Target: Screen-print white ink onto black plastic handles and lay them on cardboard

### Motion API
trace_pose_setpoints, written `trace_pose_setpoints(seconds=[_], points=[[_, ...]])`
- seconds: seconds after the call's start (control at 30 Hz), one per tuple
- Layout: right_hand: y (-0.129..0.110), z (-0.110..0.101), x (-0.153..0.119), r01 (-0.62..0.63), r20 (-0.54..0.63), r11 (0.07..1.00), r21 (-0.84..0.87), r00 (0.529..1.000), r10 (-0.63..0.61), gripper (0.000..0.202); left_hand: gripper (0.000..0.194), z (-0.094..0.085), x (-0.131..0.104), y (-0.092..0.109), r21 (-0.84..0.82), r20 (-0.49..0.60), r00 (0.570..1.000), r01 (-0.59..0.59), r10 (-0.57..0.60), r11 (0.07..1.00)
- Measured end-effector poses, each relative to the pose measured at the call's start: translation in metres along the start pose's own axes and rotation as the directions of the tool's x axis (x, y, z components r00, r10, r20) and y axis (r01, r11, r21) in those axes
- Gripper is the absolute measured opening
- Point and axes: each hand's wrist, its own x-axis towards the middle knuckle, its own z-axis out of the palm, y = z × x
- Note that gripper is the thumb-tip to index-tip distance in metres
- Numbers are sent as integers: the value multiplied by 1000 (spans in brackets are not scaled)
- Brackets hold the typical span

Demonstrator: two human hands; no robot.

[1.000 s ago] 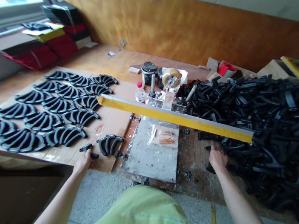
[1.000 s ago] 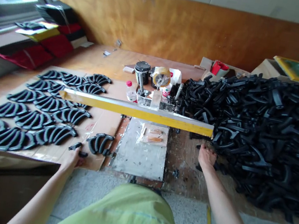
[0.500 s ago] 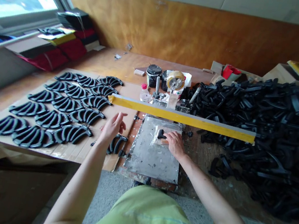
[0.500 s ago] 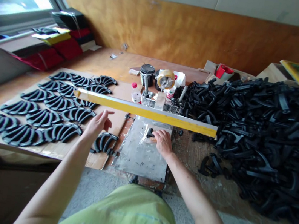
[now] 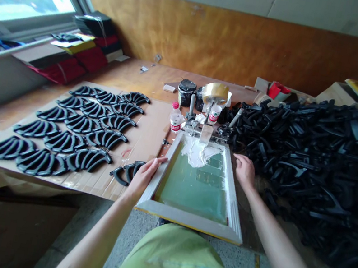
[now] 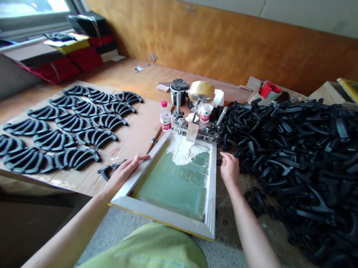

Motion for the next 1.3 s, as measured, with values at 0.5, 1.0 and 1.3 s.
trace_pose_setpoints(seconds=[0.5, 1.0, 1.3], points=[[-95, 39, 45, 363, 275, 926, -106, 905, -324, 9, 68, 0, 14, -101, 160, -23, 999, 40, -36, 986], [-86, 27, 6, 549, 208, 827, 120, 801, -561, 25, 70, 1, 9, -86, 111, 6, 999, 50, -51, 993], [-100, 8, 75, 273, 194, 960, 58, 940, -279, 56, 69, -8, -2, -29, 67, 98, 987, 121, -127, 990]])
